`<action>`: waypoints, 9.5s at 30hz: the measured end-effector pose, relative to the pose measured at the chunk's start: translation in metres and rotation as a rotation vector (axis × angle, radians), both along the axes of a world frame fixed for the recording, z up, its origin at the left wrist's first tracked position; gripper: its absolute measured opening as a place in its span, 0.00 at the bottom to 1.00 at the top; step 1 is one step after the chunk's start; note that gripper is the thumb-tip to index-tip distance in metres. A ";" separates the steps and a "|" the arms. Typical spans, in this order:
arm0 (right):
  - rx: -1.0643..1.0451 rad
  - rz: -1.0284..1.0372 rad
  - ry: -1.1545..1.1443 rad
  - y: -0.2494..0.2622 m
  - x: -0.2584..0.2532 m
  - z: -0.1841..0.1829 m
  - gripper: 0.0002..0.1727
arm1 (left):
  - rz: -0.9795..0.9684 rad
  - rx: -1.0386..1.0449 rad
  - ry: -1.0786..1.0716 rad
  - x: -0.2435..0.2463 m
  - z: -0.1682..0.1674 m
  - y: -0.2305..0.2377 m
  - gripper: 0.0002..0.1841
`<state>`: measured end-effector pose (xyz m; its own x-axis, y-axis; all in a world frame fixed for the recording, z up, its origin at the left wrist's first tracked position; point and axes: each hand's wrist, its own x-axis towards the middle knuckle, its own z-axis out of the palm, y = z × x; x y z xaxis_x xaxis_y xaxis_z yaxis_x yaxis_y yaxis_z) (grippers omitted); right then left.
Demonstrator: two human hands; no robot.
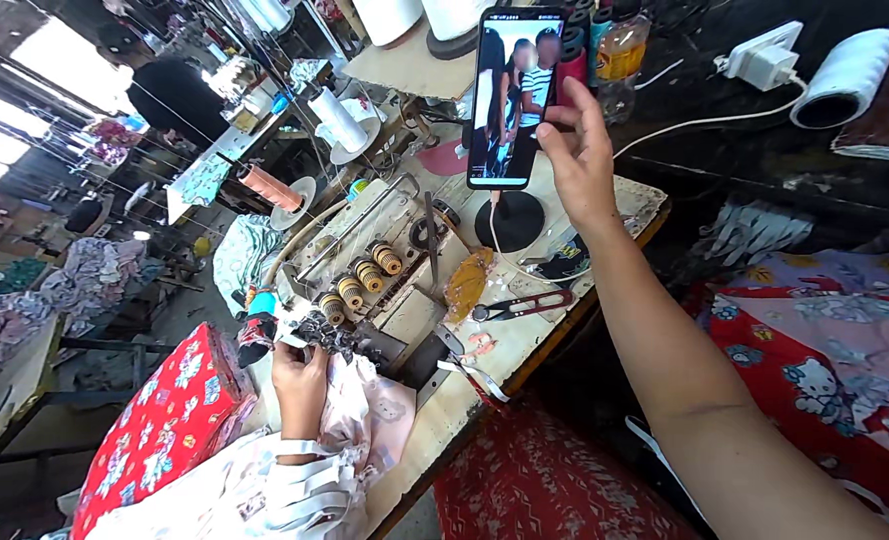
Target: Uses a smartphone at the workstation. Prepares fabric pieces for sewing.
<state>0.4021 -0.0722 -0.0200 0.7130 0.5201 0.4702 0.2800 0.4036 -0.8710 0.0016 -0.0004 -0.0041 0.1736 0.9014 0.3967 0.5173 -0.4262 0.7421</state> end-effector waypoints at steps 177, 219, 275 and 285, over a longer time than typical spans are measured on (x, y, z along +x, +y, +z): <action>-0.080 -0.210 -0.271 0.012 -0.013 0.006 0.51 | 0.027 -0.013 0.005 -0.001 -0.001 0.000 0.25; 0.043 0.125 0.161 0.002 -0.027 -0.011 0.47 | 0.028 -0.020 -0.001 -0.001 0.000 0.000 0.26; 0.045 0.151 0.203 0.007 -0.017 -0.007 0.28 | 0.046 -0.014 0.040 -0.003 -0.001 0.002 0.25; 0.032 0.181 0.135 0.007 -0.017 -0.010 0.41 | 0.032 -0.023 0.020 -0.004 -0.002 0.002 0.25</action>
<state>0.3854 -0.0652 -0.0302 0.6669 0.6318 0.3952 0.0827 0.4643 -0.8818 -0.0019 0.0020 -0.0060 0.1525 0.9155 0.3723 0.5451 -0.3922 0.7410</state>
